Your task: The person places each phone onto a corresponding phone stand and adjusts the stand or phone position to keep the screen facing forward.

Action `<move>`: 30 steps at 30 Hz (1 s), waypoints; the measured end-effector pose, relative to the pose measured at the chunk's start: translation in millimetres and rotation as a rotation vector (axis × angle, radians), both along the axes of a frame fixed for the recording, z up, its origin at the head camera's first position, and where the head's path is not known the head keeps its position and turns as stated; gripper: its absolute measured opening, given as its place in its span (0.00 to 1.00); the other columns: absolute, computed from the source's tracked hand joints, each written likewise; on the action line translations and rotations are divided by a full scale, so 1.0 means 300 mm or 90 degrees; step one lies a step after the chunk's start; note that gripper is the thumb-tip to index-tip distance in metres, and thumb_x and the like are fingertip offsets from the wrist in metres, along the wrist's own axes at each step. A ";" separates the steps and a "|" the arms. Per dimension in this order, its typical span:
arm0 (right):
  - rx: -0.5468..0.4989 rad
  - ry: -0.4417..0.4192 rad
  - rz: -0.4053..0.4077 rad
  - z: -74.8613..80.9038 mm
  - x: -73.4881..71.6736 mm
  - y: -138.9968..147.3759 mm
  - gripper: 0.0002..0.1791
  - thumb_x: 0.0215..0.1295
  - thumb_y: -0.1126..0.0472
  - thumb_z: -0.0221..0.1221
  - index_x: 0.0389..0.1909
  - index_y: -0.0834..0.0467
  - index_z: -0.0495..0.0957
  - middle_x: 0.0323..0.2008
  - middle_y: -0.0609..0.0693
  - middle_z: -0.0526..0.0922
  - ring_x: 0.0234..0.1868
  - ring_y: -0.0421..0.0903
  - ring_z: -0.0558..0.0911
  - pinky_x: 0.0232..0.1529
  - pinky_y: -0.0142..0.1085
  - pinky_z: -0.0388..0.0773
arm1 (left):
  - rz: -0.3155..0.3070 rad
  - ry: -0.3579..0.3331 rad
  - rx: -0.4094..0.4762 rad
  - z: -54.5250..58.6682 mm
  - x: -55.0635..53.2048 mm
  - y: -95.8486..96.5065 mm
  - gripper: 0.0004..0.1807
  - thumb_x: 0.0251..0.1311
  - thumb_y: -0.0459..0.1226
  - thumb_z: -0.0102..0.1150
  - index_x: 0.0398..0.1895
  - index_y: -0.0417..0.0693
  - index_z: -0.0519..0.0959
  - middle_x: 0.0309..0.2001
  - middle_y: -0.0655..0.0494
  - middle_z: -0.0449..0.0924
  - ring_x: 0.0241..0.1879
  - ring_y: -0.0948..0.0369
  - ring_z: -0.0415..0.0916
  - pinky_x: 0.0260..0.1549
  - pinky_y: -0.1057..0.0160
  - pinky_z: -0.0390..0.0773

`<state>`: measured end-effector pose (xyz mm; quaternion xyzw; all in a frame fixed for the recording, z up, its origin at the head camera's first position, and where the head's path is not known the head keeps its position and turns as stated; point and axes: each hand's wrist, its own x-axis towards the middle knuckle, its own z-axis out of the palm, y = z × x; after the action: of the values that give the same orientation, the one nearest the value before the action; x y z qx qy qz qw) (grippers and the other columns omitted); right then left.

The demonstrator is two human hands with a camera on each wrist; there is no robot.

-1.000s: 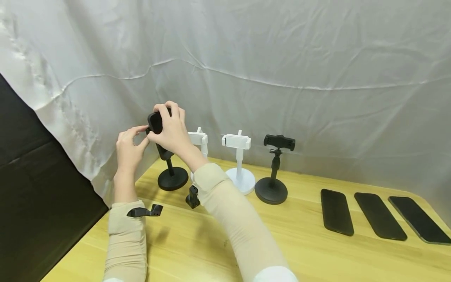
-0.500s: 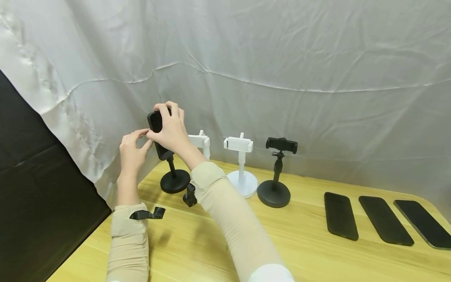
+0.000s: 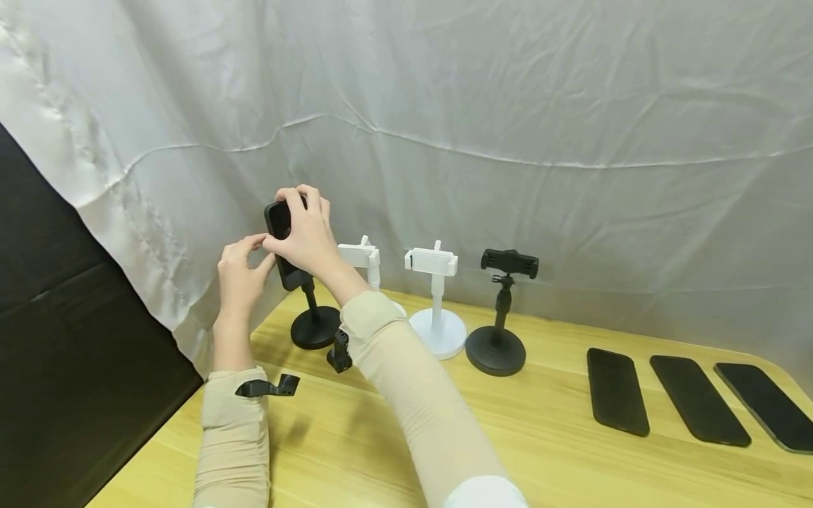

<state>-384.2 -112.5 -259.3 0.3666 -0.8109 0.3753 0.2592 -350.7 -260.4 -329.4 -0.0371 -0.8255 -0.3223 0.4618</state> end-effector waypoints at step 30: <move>0.075 0.014 -0.076 0.012 0.003 -0.025 0.36 0.56 0.51 0.65 0.67 0.50 0.68 0.69 0.57 0.61 0.64 0.59 0.67 0.63 0.46 0.70 | 0.015 -0.050 0.024 0.001 0.002 0.029 0.17 0.60 0.36 0.62 0.54 0.48 0.80 0.52 0.46 0.83 0.56 0.46 0.71 0.55 0.42 0.65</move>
<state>-383.4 -120.1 -255.6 0.3365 -0.8489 0.3069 0.2682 -350.1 -251.7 -329.0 -0.0059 -0.8371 -0.3335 0.4336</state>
